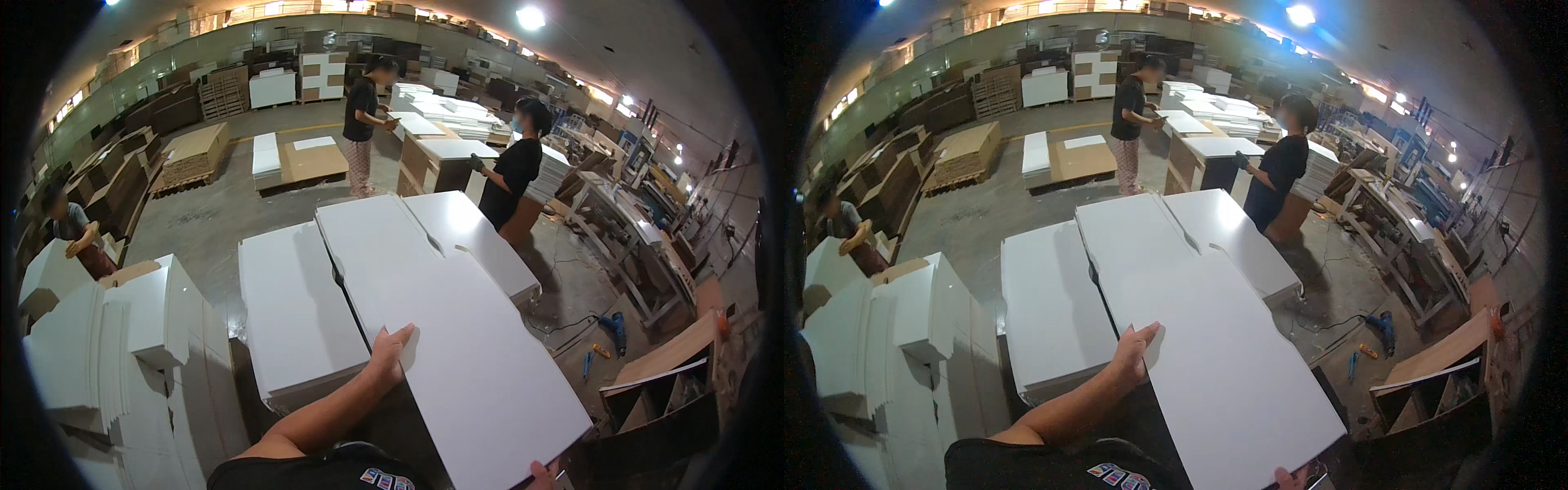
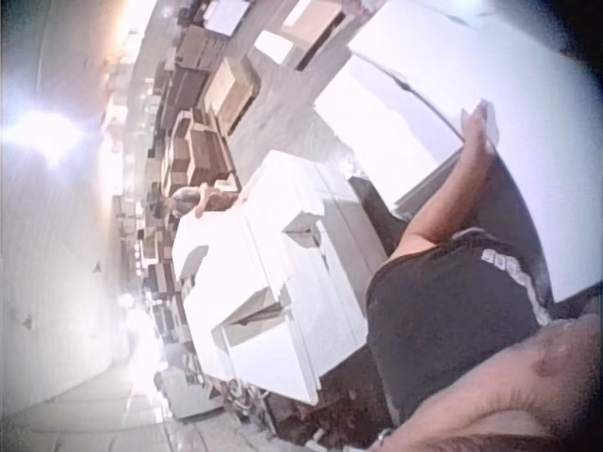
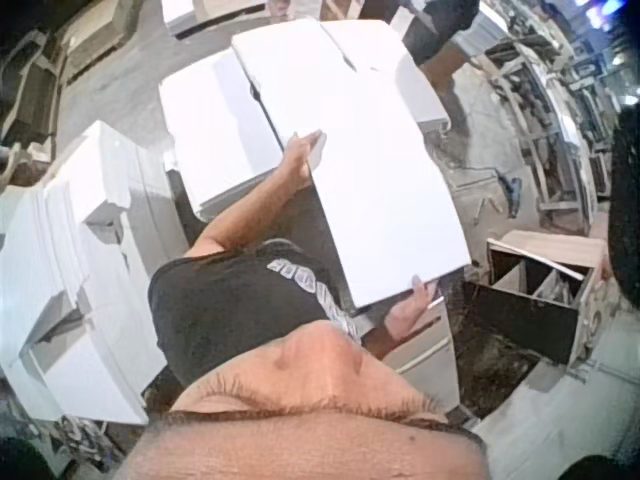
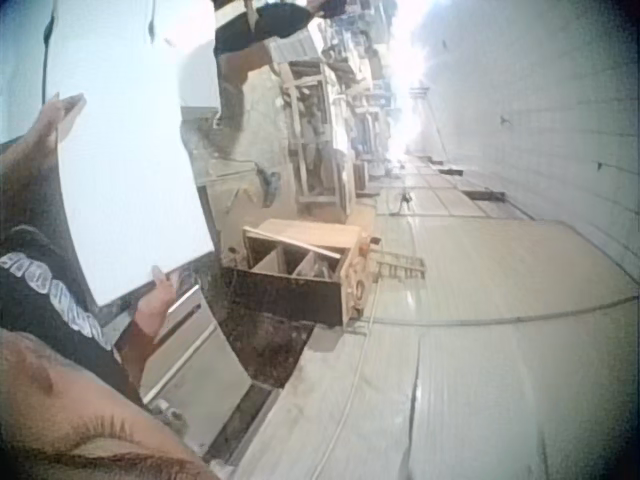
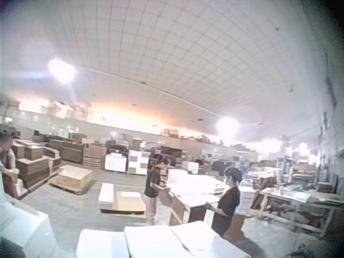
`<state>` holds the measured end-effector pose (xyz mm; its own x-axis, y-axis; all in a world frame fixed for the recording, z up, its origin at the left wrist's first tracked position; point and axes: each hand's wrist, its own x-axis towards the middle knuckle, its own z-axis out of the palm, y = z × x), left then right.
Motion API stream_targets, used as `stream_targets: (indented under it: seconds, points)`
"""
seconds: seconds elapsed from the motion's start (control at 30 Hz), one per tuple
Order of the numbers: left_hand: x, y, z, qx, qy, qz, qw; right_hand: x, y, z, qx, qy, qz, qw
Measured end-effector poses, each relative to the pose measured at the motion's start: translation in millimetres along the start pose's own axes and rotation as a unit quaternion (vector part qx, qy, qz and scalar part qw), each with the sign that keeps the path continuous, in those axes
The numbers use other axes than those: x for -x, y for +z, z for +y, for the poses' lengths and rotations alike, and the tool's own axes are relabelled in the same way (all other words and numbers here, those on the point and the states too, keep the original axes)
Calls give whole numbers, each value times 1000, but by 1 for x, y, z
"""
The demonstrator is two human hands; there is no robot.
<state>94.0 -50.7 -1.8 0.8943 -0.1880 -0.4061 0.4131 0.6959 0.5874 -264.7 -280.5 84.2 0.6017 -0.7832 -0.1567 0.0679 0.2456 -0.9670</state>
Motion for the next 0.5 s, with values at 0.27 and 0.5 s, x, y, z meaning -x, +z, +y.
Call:
stream_targets:
  seconds: [0.27, 0.5]
  points:
    - [-12, 2, 24, -93, -25, -49, 994, -100, 144, 32, -135, -32, -219, 966]
    - [-4, -8, 5, -281, 89, -89, 951, -190, 199, 95, -166, 106, -259, 946]
